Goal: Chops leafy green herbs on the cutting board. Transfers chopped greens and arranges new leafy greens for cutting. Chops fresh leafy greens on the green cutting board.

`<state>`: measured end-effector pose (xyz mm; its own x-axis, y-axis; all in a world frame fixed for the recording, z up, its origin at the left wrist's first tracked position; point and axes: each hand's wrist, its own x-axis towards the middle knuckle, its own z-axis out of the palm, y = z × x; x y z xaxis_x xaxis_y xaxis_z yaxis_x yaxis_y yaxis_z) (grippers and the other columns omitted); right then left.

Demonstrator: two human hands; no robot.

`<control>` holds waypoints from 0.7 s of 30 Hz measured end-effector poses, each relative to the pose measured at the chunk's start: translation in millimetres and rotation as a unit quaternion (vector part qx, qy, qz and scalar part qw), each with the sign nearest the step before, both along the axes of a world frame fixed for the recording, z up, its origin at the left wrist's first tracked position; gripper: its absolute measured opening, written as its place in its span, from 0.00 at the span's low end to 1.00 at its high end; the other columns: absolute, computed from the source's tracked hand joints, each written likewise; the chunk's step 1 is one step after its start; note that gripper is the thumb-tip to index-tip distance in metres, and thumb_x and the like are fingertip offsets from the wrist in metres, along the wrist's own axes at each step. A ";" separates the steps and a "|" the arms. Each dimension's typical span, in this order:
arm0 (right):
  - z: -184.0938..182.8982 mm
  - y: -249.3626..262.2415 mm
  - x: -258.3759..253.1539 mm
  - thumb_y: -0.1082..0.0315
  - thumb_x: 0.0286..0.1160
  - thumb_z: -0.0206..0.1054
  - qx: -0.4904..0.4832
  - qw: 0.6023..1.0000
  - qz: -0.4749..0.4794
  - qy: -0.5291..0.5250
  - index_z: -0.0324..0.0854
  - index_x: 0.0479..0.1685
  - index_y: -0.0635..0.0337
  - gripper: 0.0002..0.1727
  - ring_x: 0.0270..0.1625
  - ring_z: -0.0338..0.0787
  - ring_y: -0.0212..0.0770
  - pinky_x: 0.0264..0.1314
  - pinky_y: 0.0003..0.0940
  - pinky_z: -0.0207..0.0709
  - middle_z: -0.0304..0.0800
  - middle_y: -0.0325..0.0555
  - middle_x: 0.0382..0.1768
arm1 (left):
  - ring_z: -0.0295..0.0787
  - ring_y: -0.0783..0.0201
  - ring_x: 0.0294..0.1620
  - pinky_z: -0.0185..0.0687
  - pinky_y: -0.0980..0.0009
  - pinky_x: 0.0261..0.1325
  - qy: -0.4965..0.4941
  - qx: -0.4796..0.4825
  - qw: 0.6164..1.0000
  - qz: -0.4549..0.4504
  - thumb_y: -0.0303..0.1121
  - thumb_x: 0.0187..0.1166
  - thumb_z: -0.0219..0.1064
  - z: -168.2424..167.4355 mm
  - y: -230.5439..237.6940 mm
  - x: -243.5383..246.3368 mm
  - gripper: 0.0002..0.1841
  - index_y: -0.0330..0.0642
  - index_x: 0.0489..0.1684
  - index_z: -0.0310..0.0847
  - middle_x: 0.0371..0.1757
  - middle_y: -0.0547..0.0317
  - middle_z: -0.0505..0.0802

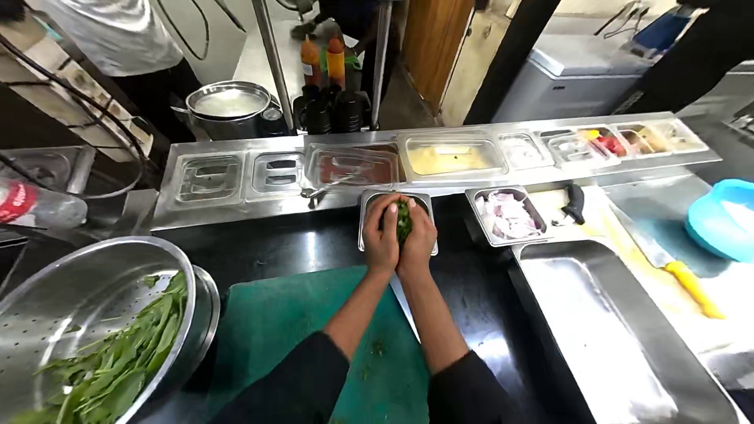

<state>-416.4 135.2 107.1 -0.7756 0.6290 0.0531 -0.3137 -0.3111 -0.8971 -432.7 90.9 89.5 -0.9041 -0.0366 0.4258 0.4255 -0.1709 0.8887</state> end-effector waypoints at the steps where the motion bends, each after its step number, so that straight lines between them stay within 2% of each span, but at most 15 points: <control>1: -5.2 13.7 -20.7 0.65 0.90 0.57 0.018 1.000 -0.006 -0.017 0.90 0.45 0.63 0.16 0.39 0.91 0.29 0.46 0.29 0.87 0.93 0.40 0.36 | 0.83 0.61 0.70 0.75 0.62 0.77 -0.017 -0.017 1.000 0.006 0.31 0.89 0.53 -5.7 11.6 -18.8 0.17 0.33 0.60 0.86 0.63 0.47 0.90; 2: -15.0 26.8 -37.9 0.65 0.89 0.59 0.061 0.996 -0.005 -0.064 0.90 0.43 0.63 0.15 0.37 0.90 0.30 0.45 0.30 0.86 0.92 0.41 0.34 | 0.83 0.59 0.69 0.76 0.60 0.76 -0.066 -0.051 0.996 0.009 0.33 0.90 0.53 -12.8 18.6 -33.0 0.17 0.34 0.62 0.86 0.63 0.46 0.90; 3: -25.2 39.7 -49.7 0.64 0.88 0.60 0.128 0.982 0.015 -0.140 0.89 0.43 0.63 0.15 0.39 0.89 0.35 0.47 0.37 0.83 0.91 0.45 0.35 | 0.83 0.56 0.70 0.74 0.56 0.77 -0.147 -0.098 0.984 0.002 0.36 0.93 0.53 -17.5 20.7 -42.8 0.18 0.34 0.65 0.84 0.65 0.44 0.89; 4: -31.3 52.0 -56.0 0.62 0.88 0.60 0.192 0.956 0.054 -0.216 0.90 0.46 0.65 0.16 0.45 0.89 0.46 0.53 0.50 0.79 0.92 0.54 0.40 | 0.80 0.49 0.75 0.69 0.49 0.80 -0.239 -0.135 0.961 -0.015 0.40 0.94 0.52 -18.6 19.0 -49.5 0.21 0.33 0.70 0.81 0.71 0.39 0.86; 5: -32.0 61.4 -57.9 0.61 0.90 0.59 0.248 0.928 0.083 -0.265 0.90 0.49 0.65 0.18 0.50 0.89 0.53 0.56 0.59 0.77 0.92 0.59 0.45 | 0.75 0.44 0.79 0.65 0.44 0.82 -0.303 -0.152 0.940 -0.031 0.44 0.95 0.50 -16.6 15.0 -53.6 0.25 0.32 0.74 0.77 0.75 0.35 0.82; 6: -26.6 68.5 -58.0 0.61 0.91 0.57 0.297 0.907 0.093 -0.283 0.91 0.51 0.64 0.19 0.51 0.90 0.56 0.57 0.62 0.77 0.93 0.60 0.46 | 0.71 0.43 0.83 0.60 0.42 0.84 -0.321 -0.159 0.933 -0.043 0.45 0.95 0.48 -10.2 9.1 -56.3 0.26 0.32 0.78 0.73 0.79 0.35 0.78; 8: -10.4 78.2 -58.2 0.62 0.91 0.57 0.367 0.876 0.109 -0.293 0.91 0.52 0.65 0.18 0.52 0.91 0.60 0.57 0.64 0.77 0.93 0.62 0.46 | 0.71 0.46 0.83 0.61 0.45 0.84 -0.292 -0.164 0.941 -0.044 0.43 0.95 0.50 2.3 -1.3 -60.3 0.25 0.33 0.78 0.74 0.80 0.38 0.79; 10: -5.1 78.0 -51.7 0.62 0.90 0.58 0.411 0.843 0.151 -0.311 0.90 0.53 0.66 0.18 0.53 0.91 0.63 0.58 0.66 0.78 0.93 0.64 0.47 | 0.75 0.48 0.80 0.65 0.48 0.82 -0.278 -0.163 0.945 -0.051 0.40 0.94 0.52 6.0 -12.9 -54.5 0.22 0.32 0.73 0.78 0.76 0.39 0.83; 14: 4.9 71.2 -45.8 0.64 0.89 0.59 0.461 0.850 0.124 -0.224 0.90 0.53 0.66 0.16 0.48 0.92 0.56 0.56 0.58 0.81 0.93 0.60 0.46 | 0.83 0.56 0.71 0.76 0.58 0.76 -0.237 -0.115 0.960 -0.091 0.34 0.92 0.55 22.0 -35.4 -55.0 0.17 0.32 0.66 0.82 0.69 0.44 0.87; 17: 9.4 65.3 -41.1 0.70 0.87 0.57 0.503 0.805 0.188 -0.253 0.89 0.59 0.67 0.16 0.59 0.91 0.65 0.64 0.67 0.78 0.92 0.66 0.54 | 0.88 0.60 0.59 0.83 0.64 0.66 -0.246 -0.091 0.960 -0.097 0.27 0.89 0.58 24.2 -52.4 -48.9 0.14 0.29 0.63 0.81 0.63 0.42 0.88; 18: 14.2 61.4 -36.9 0.73 0.86 0.57 0.514 0.800 0.183 -0.250 0.88 0.60 0.66 0.15 0.60 0.90 0.64 0.65 0.66 0.78 0.92 0.65 0.56 | 0.89 0.61 0.56 0.84 0.65 0.64 -0.249 -0.083 0.959 -0.102 0.26 0.88 0.60 27.0 -60.0 -45.4 0.13 0.28 0.63 0.80 0.62 0.42 0.88; 21: 15.8 58.8 -30.9 0.77 0.77 0.65 0.550 0.779 0.186 -0.238 0.88 0.62 0.66 0.16 0.65 0.88 0.68 0.67 0.70 0.76 0.89 0.68 0.60 | 0.91 0.65 0.52 0.87 0.68 0.60 -0.234 -0.068 0.965 -0.095 0.24 0.86 0.62 28.7 -91.0 -29.4 0.12 0.28 0.60 0.82 0.56 0.46 0.90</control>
